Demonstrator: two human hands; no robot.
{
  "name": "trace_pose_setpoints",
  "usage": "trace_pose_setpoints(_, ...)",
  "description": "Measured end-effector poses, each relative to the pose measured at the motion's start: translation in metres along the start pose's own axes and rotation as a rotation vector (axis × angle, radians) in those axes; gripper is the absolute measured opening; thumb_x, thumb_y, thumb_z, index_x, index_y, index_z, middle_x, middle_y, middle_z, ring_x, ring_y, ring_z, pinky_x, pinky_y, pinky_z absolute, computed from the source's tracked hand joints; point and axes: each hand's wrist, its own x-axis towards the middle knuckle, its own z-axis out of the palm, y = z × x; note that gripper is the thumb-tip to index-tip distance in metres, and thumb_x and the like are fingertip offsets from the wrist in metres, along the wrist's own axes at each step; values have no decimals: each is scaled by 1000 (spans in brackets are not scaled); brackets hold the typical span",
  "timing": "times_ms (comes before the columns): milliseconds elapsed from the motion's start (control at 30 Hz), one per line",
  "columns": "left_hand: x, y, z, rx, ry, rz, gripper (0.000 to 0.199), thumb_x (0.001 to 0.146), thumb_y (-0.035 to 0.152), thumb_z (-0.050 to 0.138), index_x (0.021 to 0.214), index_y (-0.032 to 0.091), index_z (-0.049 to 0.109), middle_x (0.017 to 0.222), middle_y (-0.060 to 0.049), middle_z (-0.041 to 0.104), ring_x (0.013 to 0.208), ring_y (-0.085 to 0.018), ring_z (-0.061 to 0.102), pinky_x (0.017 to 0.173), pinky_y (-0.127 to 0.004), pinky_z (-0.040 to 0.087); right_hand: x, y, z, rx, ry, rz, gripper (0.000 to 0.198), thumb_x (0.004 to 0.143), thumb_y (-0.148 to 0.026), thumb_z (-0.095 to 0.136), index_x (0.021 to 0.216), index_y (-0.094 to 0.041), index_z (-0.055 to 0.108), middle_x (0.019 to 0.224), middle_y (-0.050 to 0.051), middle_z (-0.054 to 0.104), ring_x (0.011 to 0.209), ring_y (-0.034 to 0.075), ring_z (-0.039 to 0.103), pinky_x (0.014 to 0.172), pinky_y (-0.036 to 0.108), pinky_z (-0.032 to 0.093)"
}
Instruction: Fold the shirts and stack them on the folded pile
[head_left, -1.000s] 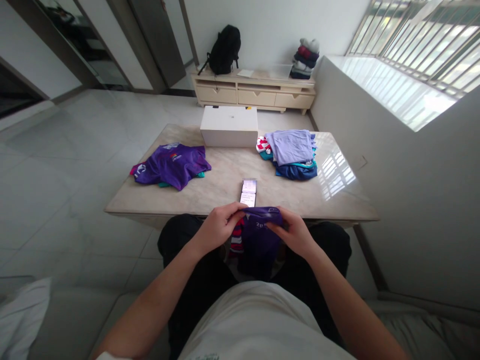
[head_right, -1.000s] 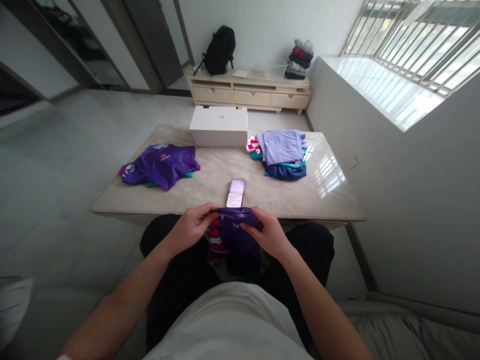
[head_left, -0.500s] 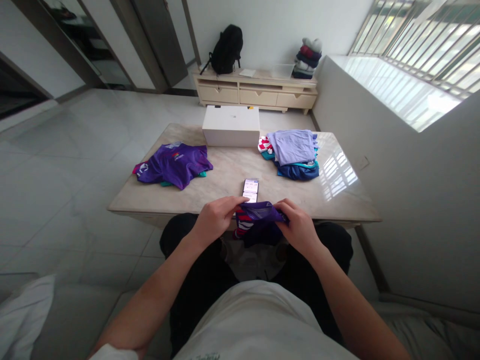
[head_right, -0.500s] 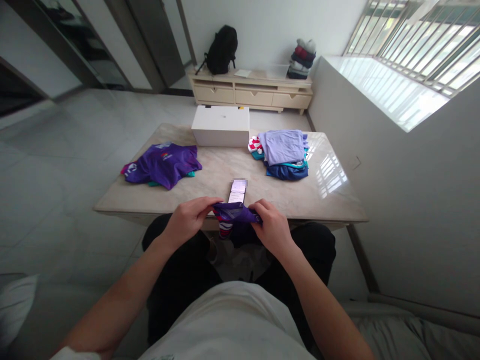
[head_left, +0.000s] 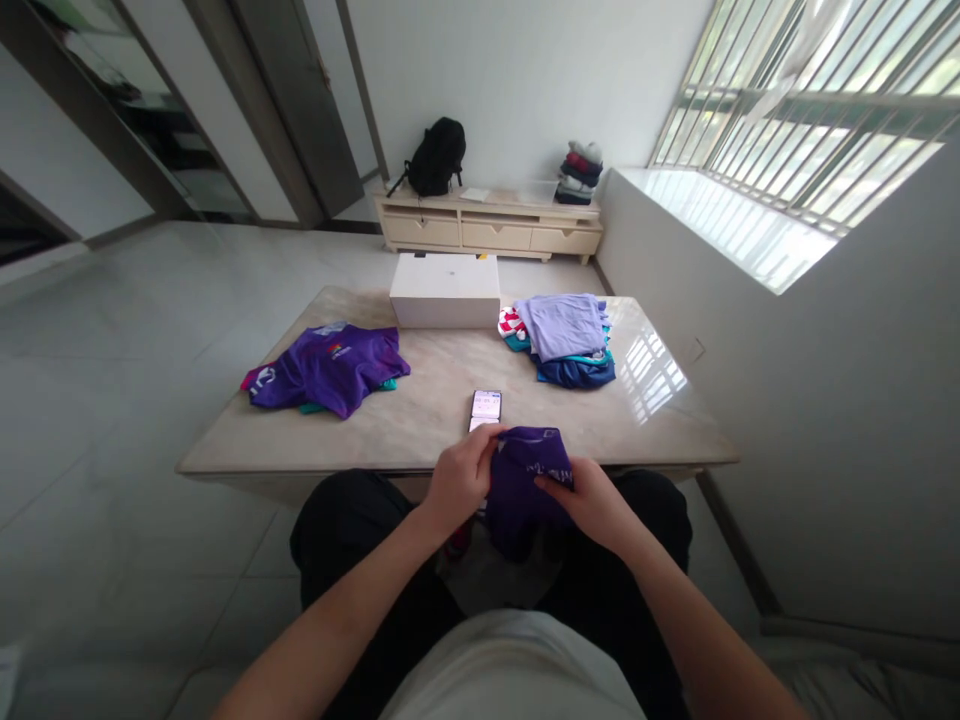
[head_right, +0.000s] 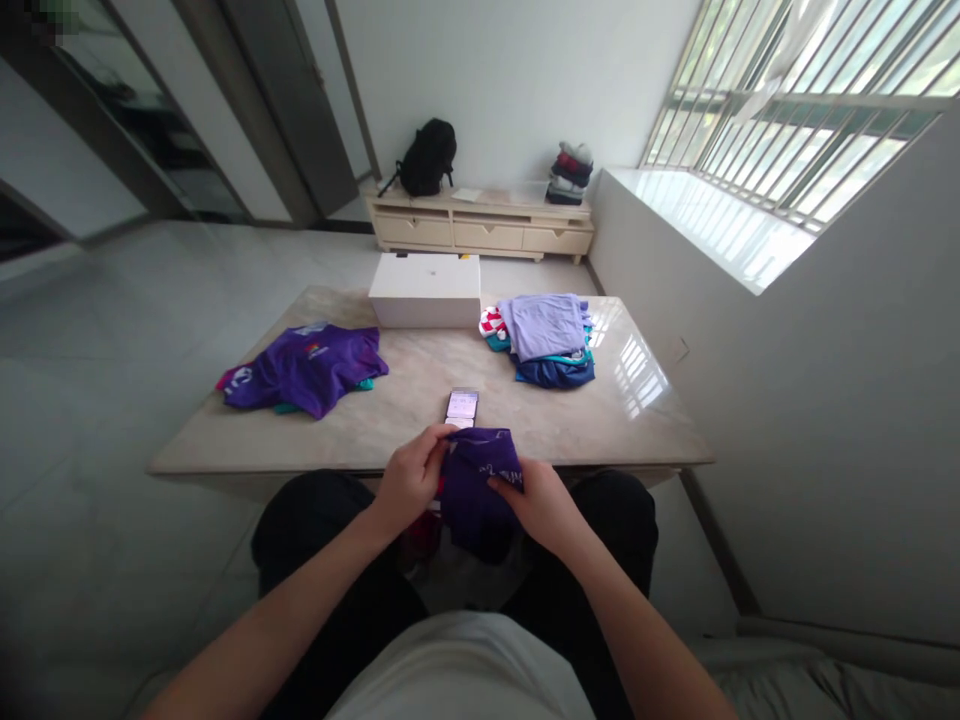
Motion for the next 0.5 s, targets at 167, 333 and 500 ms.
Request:
trace_pose_setpoints(167,105,6,2,145,-177,265,28,101,20,49,122,23,68,119,-6,76,109,-22,73,95,-31,54,65,13,-53,-96,137,-42,14,79,-31,76,80,-16,75,77,5,76,72,23,66,67,31,50)
trace_pose_setpoints(333,279,101,-25,313,-44,521,25,99,14,57,122,11,68,110,-10,77,104,-23,74,94,-30,53,188,-58,-183,-70,426,-193,27,67,-26,86,85,-11,74,77,4,73,69,16,63,64,27,52)
trace_pose_setpoints(500,373,226,-78,494,202,802,50,108,29,27,118,-6,62,106,-9,72,119,-28,68,89,-35,51,249,-177,-317,-58,672,-576,50,83,-42,76,109,1,71,108,12,74,93,19,70,80,32,56)
